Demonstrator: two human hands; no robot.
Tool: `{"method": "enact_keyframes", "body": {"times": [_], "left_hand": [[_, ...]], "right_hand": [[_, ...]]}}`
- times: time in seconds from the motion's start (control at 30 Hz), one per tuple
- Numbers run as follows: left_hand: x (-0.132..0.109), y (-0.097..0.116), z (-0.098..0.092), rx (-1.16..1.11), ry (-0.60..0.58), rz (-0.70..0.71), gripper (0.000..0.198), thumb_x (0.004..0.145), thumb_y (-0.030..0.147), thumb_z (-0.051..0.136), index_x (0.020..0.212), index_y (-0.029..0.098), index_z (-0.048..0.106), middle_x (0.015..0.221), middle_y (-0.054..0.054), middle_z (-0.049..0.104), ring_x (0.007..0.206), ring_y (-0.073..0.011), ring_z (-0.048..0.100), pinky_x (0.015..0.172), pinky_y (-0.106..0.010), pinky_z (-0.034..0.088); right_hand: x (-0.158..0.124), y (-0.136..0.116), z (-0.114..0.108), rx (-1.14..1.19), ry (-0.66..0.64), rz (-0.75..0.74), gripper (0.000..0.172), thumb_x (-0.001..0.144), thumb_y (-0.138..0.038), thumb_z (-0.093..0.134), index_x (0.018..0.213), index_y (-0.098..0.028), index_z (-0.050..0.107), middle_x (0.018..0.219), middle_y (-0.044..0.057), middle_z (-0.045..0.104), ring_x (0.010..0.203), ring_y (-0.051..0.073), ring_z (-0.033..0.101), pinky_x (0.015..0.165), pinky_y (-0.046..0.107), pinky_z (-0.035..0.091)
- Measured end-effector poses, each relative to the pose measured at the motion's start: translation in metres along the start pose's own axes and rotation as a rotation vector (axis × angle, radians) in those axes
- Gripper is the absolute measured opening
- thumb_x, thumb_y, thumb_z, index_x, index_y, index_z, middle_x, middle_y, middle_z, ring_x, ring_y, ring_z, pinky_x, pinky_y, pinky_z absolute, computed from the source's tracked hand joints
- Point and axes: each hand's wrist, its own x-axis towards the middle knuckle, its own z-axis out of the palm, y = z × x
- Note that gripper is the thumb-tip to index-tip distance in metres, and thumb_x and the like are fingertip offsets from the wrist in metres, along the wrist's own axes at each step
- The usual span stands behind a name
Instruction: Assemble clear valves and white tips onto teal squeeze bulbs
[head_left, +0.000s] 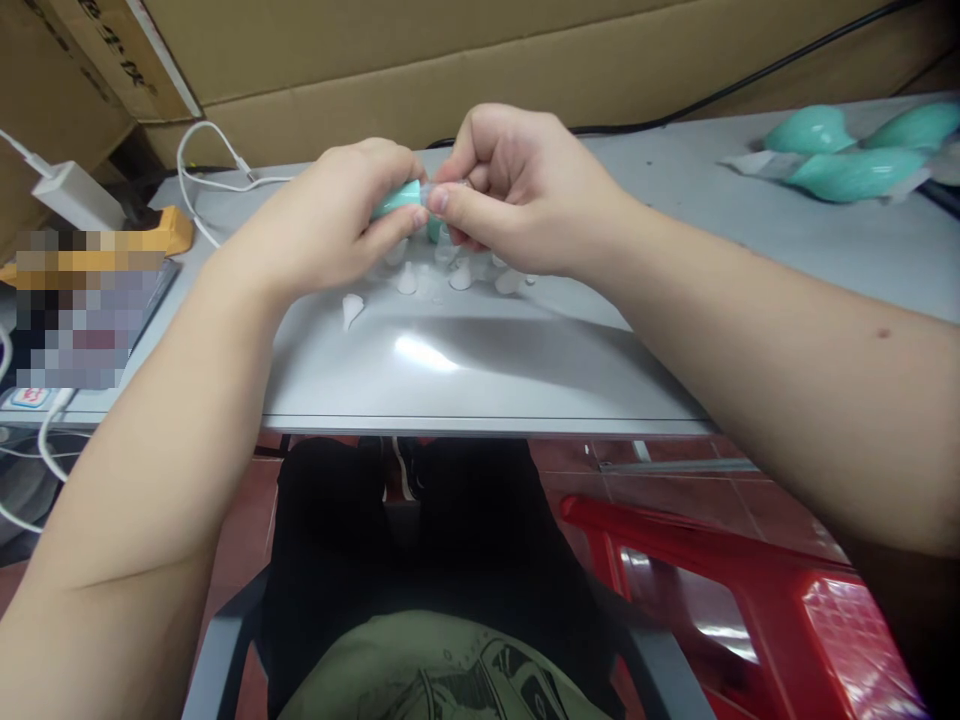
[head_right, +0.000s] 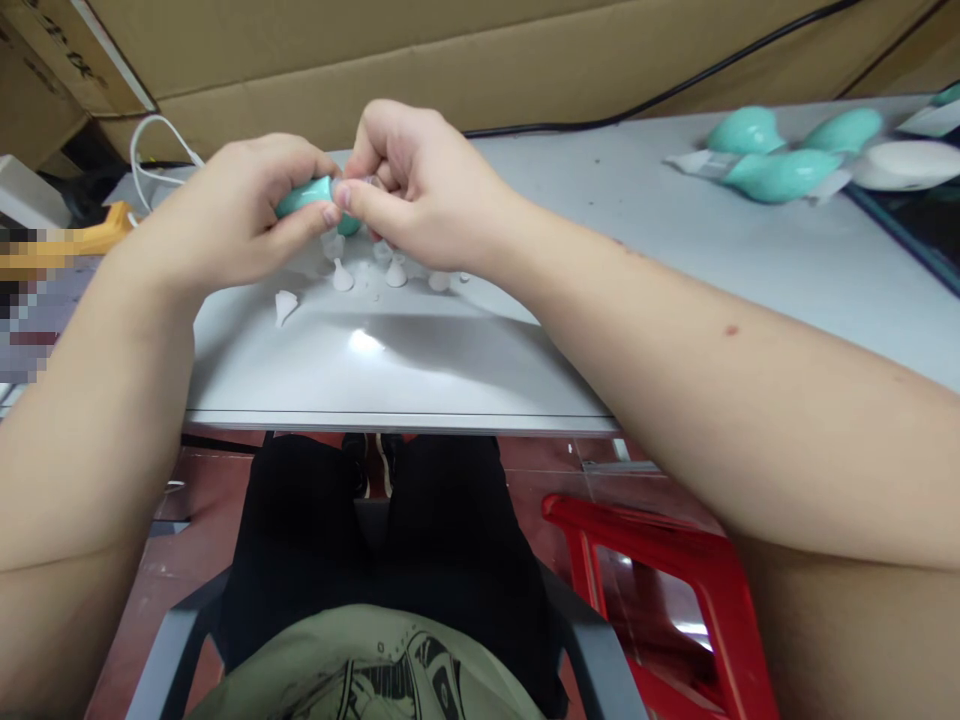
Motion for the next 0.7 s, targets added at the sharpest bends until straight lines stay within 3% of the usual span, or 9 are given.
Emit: {"method": "enact_keyframes", "body": {"times": [0.27,0.47,0.57,0.7], "left_hand": [[0.000,0.001,-0.003,-0.045,-0.054,0.007,0.016,0.097,0.040,0.060,0.103,0.036,0.074,0.115,-0.005,0.078,0.104,-0.0347,0.070,0.084,-0.048,0.053],[0.002,0.002,-0.002,-0.107,0.010,0.020,0.014,0.098,0.042,0.060,0.095,0.032,0.068,0.097,-0.003,0.073,0.084,-0.0248,0.059,0.075,-0.043,0.046],[0.003,0.000,-0.005,-0.146,0.078,0.024,0.011,0.096,0.039,0.063,0.090,0.031,0.068,0.086,-0.001,0.068,0.077,-0.0207,0.052,0.069,-0.041,0.040],[0.007,-0.015,-0.007,-0.151,0.189,0.024,0.014,0.097,0.035,0.062,0.088,0.027,0.070,0.082,0.000,0.064,0.076,-0.0168,0.050,0.070,-0.041,0.039]], "right_hand": [[0.000,0.005,-0.002,-0.026,-0.054,-0.007,0.025,0.102,-0.013,0.071,0.084,-0.024,0.056,0.064,-0.005,0.064,0.058,0.010,0.057,0.053,0.022,0.040],[0.000,0.005,0.007,0.005,-0.019,-0.089,0.022,0.105,-0.015,0.061,0.089,-0.025,0.050,0.062,-0.006,0.057,0.053,0.013,0.051,0.050,0.027,0.036],[-0.003,0.003,0.012,0.032,-0.003,-0.117,0.015,0.106,-0.024,0.062,0.102,-0.026,0.048,0.068,-0.006,0.057,0.055,0.015,0.051,0.051,0.029,0.037],[-0.011,-0.001,0.008,-0.014,0.016,-0.118,0.038,0.100,-0.038,0.073,0.127,-0.032,0.046,0.076,-0.007,0.058,0.061,0.017,0.052,0.057,0.030,0.043]]}}
